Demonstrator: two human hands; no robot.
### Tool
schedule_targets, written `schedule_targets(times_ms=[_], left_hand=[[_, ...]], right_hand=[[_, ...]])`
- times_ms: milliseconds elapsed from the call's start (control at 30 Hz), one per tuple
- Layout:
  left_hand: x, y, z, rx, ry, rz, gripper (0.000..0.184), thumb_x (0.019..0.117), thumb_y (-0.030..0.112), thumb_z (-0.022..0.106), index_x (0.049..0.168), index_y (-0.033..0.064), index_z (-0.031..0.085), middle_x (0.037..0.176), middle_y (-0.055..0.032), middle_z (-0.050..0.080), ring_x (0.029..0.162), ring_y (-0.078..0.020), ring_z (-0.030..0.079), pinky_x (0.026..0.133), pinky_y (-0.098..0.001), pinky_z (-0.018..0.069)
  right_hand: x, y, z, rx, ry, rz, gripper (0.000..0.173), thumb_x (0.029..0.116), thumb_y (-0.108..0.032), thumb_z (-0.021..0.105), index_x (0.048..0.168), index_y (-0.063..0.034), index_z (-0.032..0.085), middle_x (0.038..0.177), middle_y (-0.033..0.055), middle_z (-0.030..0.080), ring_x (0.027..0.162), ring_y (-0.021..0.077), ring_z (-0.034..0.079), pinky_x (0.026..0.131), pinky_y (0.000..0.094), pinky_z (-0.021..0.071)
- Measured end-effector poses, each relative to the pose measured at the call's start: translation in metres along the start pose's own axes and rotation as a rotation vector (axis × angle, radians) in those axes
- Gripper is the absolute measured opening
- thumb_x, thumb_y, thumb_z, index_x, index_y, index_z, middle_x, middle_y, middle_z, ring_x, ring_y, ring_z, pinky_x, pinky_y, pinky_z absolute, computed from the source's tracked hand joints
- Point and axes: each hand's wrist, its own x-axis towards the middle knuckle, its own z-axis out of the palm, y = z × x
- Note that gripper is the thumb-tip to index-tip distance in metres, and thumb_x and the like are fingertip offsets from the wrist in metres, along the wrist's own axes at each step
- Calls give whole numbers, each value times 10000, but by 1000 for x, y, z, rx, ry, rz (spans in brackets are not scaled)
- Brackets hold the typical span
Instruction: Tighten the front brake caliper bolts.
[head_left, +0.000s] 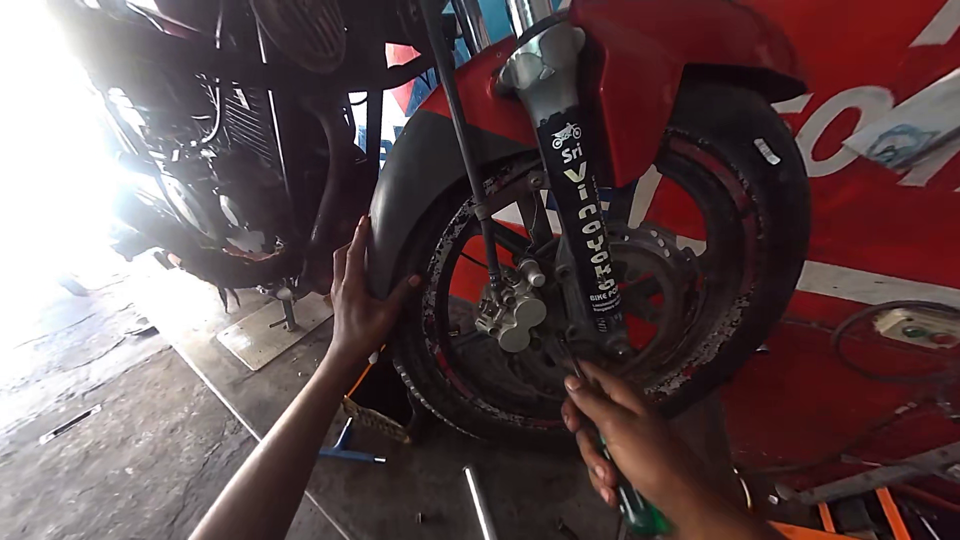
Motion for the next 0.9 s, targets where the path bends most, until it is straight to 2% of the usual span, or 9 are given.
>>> schedule_targets(times_ms=[100,200,233,333,467,533,667,800,900], left_hand=[[1,-1,4,-18,-6,3,953,829,468,758,1612,156,313,1424,-199,495,1242,-291,541,1019,-498,459],[2,-1,3,-45,-23,-21,959,823,489,762,1611,174,315,1432,-188,493,1261,-284,538,1034,-494,463],[3,-2,2,-57,-22,-25,960,818,489,767,1609,179,320,1422,-183,500,1254,-281,542,1026,-495,468],[4,-5,0,-97,-35,-19,970,797,485,784,1604,198,328,1406,-169,513,1242,-255,551,1024,-472,480],[5,-10,-1,-136,-61,-12,1014,765,493,800,1609,204,317,1405,-160,511,1242,-238,549,1023,-453,484],[5,-12,-1,-155,-78,-18,1027,751,493,809,1609,215,316,1427,-151,498,1265,-230,537,1039,-450,477],[-6,-13,-6,-148,-83,-3,1004,774,385,842,1611,205,317,1489,-149,461,1303,-265,522,1046,-499,474],[-16,-11,-3,-68,-60,44,948,850,437,761,1622,153,287,1599,-156,359,1423,-282,432,1120,-529,417],[-18,-7,-1,-39,-43,48,961,836,453,758,1608,100,308,1606,-191,356,1456,-320,395,1152,-544,368]], right_hand=[[2,7,18,151,98,-65,368,1098,-175,453,1445,-51,455,710,38,506,353,95,428,304,252,446],[4,8,26,247,139,-72,378,1094,-154,457,1456,-47,446,671,27,464,344,94,416,290,256,439],[4,9,29,269,150,-74,356,1095,-148,450,1434,-42,456,659,26,452,342,95,413,286,258,437],[4,6,38,345,187,-72,197,1100,-137,435,1243,-22,506,631,33,443,328,97,401,279,264,435],[3,2,51,466,240,-70,144,1100,-135,439,1149,-24,516,619,29,438,325,84,387,276,242,415],[2,4,52,471,235,-76,156,1095,-137,447,1190,-34,515,631,27,441,330,82,393,281,237,418],[0,10,29,371,111,-42,335,1097,-151,447,1422,-72,469,676,14,457,369,73,401,310,225,415],[-38,13,-14,147,-96,-102,414,1086,-111,347,1494,-61,403,773,-14,533,407,52,404,341,209,392],[-54,17,-31,14,-215,-205,450,1093,-117,331,1537,-55,369,864,7,604,408,59,434,333,217,410]])
